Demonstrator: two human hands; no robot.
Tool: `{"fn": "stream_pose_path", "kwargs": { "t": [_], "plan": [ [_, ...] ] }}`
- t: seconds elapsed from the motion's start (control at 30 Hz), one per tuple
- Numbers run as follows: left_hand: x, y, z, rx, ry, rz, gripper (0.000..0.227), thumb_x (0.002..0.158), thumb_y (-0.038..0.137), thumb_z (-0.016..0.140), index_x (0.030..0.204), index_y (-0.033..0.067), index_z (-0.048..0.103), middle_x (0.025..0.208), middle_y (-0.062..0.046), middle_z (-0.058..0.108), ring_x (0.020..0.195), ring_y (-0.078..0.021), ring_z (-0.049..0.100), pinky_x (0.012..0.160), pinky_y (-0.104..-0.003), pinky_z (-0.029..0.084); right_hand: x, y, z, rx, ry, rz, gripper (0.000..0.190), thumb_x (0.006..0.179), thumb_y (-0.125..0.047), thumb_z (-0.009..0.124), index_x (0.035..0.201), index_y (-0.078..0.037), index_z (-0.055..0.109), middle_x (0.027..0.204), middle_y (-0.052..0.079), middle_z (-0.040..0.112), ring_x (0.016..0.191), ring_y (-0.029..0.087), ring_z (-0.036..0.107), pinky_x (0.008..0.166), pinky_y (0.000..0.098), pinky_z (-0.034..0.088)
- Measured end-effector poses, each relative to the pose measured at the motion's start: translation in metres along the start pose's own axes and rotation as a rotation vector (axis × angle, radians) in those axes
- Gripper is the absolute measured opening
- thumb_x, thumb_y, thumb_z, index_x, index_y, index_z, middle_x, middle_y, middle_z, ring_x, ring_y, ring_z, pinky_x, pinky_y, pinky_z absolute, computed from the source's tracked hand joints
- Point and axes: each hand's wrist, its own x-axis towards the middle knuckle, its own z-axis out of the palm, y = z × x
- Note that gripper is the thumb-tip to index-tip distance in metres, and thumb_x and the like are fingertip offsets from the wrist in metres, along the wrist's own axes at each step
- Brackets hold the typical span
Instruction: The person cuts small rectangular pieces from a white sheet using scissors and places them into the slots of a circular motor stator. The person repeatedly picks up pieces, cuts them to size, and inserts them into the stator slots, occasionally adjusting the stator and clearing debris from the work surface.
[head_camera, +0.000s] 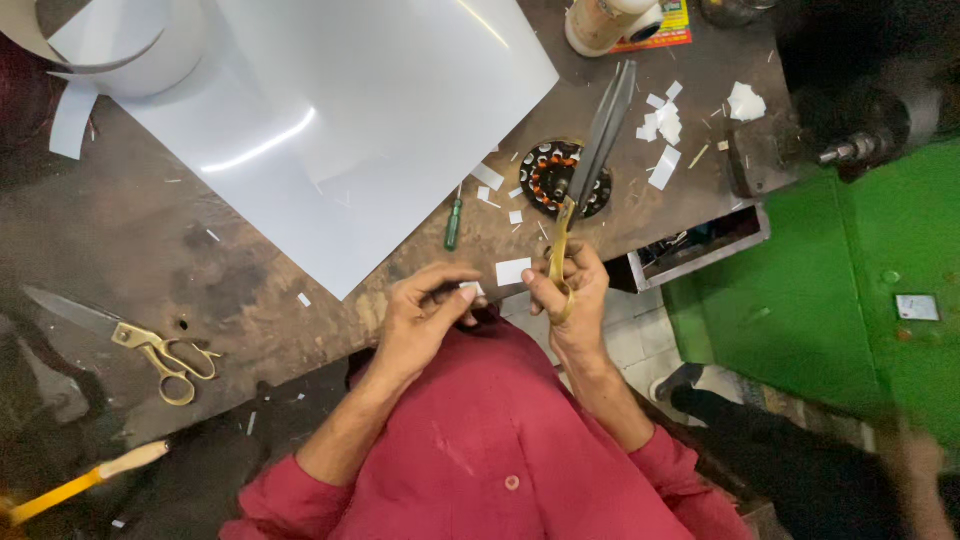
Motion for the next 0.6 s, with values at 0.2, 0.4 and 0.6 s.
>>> {"fn": "stream_pose_path", "kwargs": {
  "t": [0.2, 0.4, 0.6],
  "plan": [
    [0.010, -0.021, 0.038, -0.071, 0.088, -0.008, 0.025, 0.089, -0.007, 0.072, 0.113, -0.0049, 0.068, 0.098, -0.011, 0.073, 0.083, -0.0135, 0.072, 0.066, -0.024, 0.057, 0.017, -0.012, -0.028, -0.010, -0.081, 0.082, 0.039, 0.081, 0.006, 0.078, 0.113, -0.001, 0.056, 0.087, 0.005, 0.068, 0.062, 0.007, 0.059, 0.047, 0.0210, 0.046],
    [0.013, -0.042, 0.072, -0.109, 0.146, 0.019, 0.021, 0.094, -0.005, 0.069, 0.115, -0.0068, 0.067, 0.098, -0.013, 0.076, 0.086, -0.0163, 0.076, 0.070, -0.025, 0.061, 0.032, -0.026, -0.063, -0.004, -0.169, 0.114, 0.039, 0.082, 0.006, 0.077, 0.113, 0.000, 0.053, 0.088, 0.006, 0.070, 0.063, 0.006, 0.060, 0.048, 0.0208, 0.047],
    [0.014, -0.052, 0.100, -0.025, 0.235, 0.009, 0.026, 0.092, -0.003, 0.072, 0.117, -0.0071, 0.069, 0.100, -0.014, 0.077, 0.087, -0.0153, 0.076, 0.071, -0.025, 0.061, 0.044, -0.031, -0.087, -0.001, -0.240, 0.111, 0.040, 0.083, 0.005, 0.078, 0.113, 0.000, 0.054, 0.088, 0.008, 0.070, 0.062, 0.006, 0.059, 0.049, 0.0204, 0.046]
  ]
}}
